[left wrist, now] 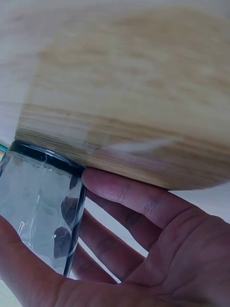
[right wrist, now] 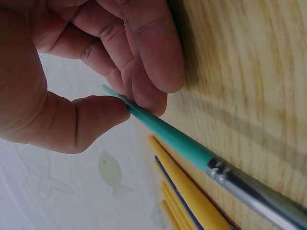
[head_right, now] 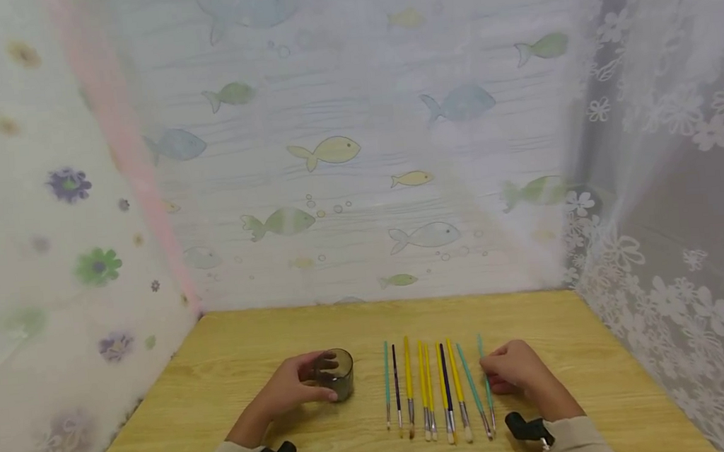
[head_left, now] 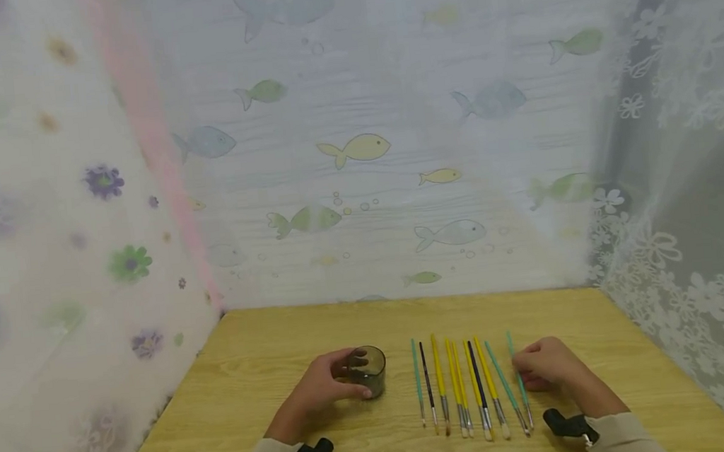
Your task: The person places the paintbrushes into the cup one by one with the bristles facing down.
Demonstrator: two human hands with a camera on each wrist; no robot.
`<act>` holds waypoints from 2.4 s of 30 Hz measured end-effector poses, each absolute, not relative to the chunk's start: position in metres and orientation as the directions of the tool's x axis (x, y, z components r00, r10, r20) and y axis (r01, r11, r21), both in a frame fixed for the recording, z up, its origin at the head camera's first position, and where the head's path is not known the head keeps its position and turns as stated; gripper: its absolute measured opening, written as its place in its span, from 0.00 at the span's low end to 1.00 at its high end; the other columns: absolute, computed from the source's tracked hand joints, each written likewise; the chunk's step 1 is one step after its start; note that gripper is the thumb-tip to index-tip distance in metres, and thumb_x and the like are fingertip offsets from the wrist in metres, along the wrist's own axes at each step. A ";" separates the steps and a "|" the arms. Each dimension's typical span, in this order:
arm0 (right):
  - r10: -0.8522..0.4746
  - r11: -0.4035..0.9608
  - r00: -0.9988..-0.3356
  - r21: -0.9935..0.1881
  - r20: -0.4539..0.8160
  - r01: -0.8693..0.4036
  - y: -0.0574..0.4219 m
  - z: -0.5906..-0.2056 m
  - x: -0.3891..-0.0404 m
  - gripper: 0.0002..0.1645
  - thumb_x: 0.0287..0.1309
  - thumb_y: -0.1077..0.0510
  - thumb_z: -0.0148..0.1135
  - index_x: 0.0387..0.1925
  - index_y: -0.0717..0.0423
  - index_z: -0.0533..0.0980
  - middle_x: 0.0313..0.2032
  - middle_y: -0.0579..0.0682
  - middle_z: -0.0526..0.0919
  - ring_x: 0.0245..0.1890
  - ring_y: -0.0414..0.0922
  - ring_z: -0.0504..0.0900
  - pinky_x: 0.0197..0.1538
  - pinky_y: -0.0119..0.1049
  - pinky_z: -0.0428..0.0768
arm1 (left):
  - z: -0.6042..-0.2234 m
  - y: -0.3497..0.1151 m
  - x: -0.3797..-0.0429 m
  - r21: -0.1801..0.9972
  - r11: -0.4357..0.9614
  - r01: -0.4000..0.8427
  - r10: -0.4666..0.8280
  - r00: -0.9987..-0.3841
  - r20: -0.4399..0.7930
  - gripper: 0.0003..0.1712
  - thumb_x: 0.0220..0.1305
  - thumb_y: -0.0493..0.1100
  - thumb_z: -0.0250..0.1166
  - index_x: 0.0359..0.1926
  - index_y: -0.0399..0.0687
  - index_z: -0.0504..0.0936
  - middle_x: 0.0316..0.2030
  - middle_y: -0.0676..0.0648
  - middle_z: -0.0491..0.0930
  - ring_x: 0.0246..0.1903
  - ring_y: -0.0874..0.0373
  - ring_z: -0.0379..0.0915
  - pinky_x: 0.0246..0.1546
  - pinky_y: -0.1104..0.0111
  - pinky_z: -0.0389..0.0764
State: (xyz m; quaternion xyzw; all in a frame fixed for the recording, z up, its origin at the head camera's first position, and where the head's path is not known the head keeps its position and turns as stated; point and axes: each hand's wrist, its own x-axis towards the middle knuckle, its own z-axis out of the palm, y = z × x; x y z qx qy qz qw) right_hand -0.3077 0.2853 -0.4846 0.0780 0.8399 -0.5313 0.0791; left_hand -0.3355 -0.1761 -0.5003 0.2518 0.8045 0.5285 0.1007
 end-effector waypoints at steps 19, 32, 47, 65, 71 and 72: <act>-0.041 0.273 -0.995 -0.959 -0.086 0.071 0.251 -0.427 -0.317 0.28 0.69 0.57 0.61 0.63 0.72 0.72 0.46 0.59 0.83 0.37 0.46 0.87 0.46 0.41 0.89 | -0.502 -0.177 -0.337 0.911 0.313 0.267 0.509 -0.857 0.076 0.42 0.57 0.51 0.81 0.71 0.60 0.75 0.64 0.49 0.79 0.62 0.51 0.79 0.58 0.63 0.83; -0.075 0.113 -0.997 -0.993 0.029 -0.038 0.212 -0.399 -0.320 0.25 0.70 0.58 0.66 0.59 0.72 0.73 0.45 0.56 0.85 0.37 0.44 0.89 0.46 0.40 0.89 | -0.503 -0.178 -0.335 0.905 0.324 0.277 0.497 -0.863 0.086 0.41 0.57 0.51 0.81 0.71 0.63 0.75 0.65 0.49 0.80 0.63 0.49 0.78 0.59 0.63 0.82; -0.134 -0.010 -0.977 -0.986 0.167 -0.167 0.183 -0.400 -0.321 0.19 0.68 0.61 0.68 0.53 0.70 0.75 0.41 0.54 0.87 0.39 0.46 0.90 0.48 0.44 0.89 | -0.503 -0.175 -0.335 0.900 0.323 0.293 0.504 -0.858 0.098 0.43 0.58 0.53 0.80 0.72 0.63 0.73 0.64 0.51 0.80 0.62 0.53 0.79 0.60 0.63 0.82; -0.031 -0.062 -0.973 -0.972 0.228 -0.226 0.133 -0.409 -0.311 0.18 0.66 0.62 0.70 0.51 0.70 0.77 0.40 0.57 0.86 0.39 0.47 0.91 0.50 0.49 0.88 | -0.502 -0.176 -0.332 0.905 0.318 0.284 0.507 -0.857 0.091 0.42 0.59 0.50 0.80 0.73 0.61 0.73 0.66 0.48 0.79 0.64 0.49 0.78 0.61 0.62 0.82; -0.066 -0.084 -0.963 -0.963 0.260 -0.255 0.123 -0.413 -0.308 0.19 0.64 0.61 0.72 0.50 0.69 0.78 0.43 0.62 0.85 0.38 0.46 0.91 0.49 0.45 0.89 | -0.504 -0.176 -0.333 0.911 0.312 0.270 0.504 -0.860 0.082 0.40 0.58 0.50 0.80 0.71 0.67 0.74 0.65 0.50 0.80 0.63 0.52 0.78 0.61 0.64 0.81; -0.066 -0.090 -0.963 -0.963 0.261 -0.255 0.121 -0.414 -0.308 0.18 0.63 0.61 0.72 0.49 0.69 0.78 0.43 0.62 0.85 0.38 0.46 0.91 0.48 0.44 0.89 | -0.504 -0.176 -0.333 0.911 0.311 0.272 0.504 -0.860 0.084 0.40 0.58 0.50 0.80 0.71 0.67 0.75 0.64 0.50 0.80 0.63 0.52 0.79 0.60 0.64 0.82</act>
